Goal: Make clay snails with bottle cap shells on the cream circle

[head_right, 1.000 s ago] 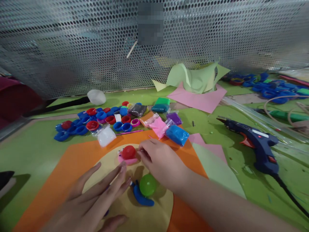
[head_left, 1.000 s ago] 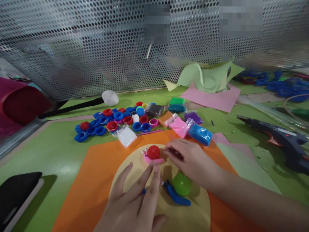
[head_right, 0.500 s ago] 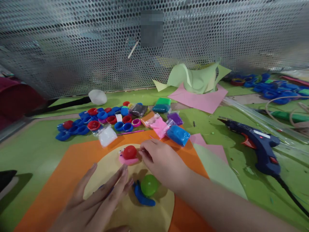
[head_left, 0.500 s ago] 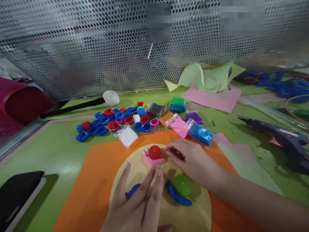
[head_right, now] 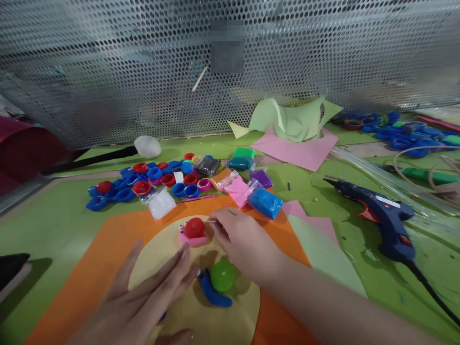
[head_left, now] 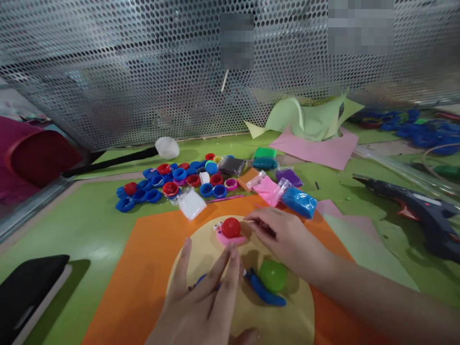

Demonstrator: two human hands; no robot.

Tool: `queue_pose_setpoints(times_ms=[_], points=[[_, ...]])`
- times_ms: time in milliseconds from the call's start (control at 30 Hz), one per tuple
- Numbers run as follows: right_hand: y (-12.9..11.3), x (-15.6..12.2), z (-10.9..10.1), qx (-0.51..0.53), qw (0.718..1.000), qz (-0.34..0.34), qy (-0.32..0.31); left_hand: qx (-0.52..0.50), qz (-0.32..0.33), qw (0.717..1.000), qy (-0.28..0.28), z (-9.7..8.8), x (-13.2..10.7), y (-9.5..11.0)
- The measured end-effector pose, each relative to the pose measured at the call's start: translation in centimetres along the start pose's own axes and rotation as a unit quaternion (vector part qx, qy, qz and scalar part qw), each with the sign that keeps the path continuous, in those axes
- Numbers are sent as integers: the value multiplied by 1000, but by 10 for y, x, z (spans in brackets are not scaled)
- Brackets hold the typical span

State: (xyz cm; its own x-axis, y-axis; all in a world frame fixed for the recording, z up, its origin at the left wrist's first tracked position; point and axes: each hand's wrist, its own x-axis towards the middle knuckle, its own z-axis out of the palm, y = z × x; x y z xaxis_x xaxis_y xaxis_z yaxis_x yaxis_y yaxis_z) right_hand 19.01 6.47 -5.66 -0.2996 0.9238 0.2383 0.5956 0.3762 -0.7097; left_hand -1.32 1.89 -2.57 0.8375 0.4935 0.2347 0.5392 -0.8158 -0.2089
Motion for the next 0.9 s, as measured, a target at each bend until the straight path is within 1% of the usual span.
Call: queue_pose_setpoints(times_ms=[100,200,300,367,433,500,533,567,700,800,833,900], points=[[1,0,2,5,1000,-2,10,-7,6,1000,-13,0,1,0],[1,0,1,10,1000,4,13,-30,-31,999,-12,-6,5,-4],[-6,0,-6,6,999,11,32,-43,-71,996,9,-13,11,-12],[-18,-1,-13,24,999,7,41,-53,-97,993,42,-16,16,-17],[-32,-4,-19,59,998,6,28,-64,-114,986,103,-18,23,-20],[-46,-6,-24,92,996,20,-7,-82,-117,976,163,-19,29,-20],[-51,-7,-26,112,993,32,-27,-93,-110,972,184,-19,31,-20],[-54,-7,-27,135,989,46,-46,-103,-101,971,192,-19,32,-20],[-54,-4,-33,229,961,105,-114,-127,-70,970,196,-20,34,-19],[-46,-1,-36,276,942,107,-158,-181,-67,960,204,-19,34,-23],[-43,0,-36,283,941,101,-156,-203,-75,957,192,-19,34,-25],[-35,1,-33,263,954,91,-114,-233,-100,954,158,-15,35,-28]])
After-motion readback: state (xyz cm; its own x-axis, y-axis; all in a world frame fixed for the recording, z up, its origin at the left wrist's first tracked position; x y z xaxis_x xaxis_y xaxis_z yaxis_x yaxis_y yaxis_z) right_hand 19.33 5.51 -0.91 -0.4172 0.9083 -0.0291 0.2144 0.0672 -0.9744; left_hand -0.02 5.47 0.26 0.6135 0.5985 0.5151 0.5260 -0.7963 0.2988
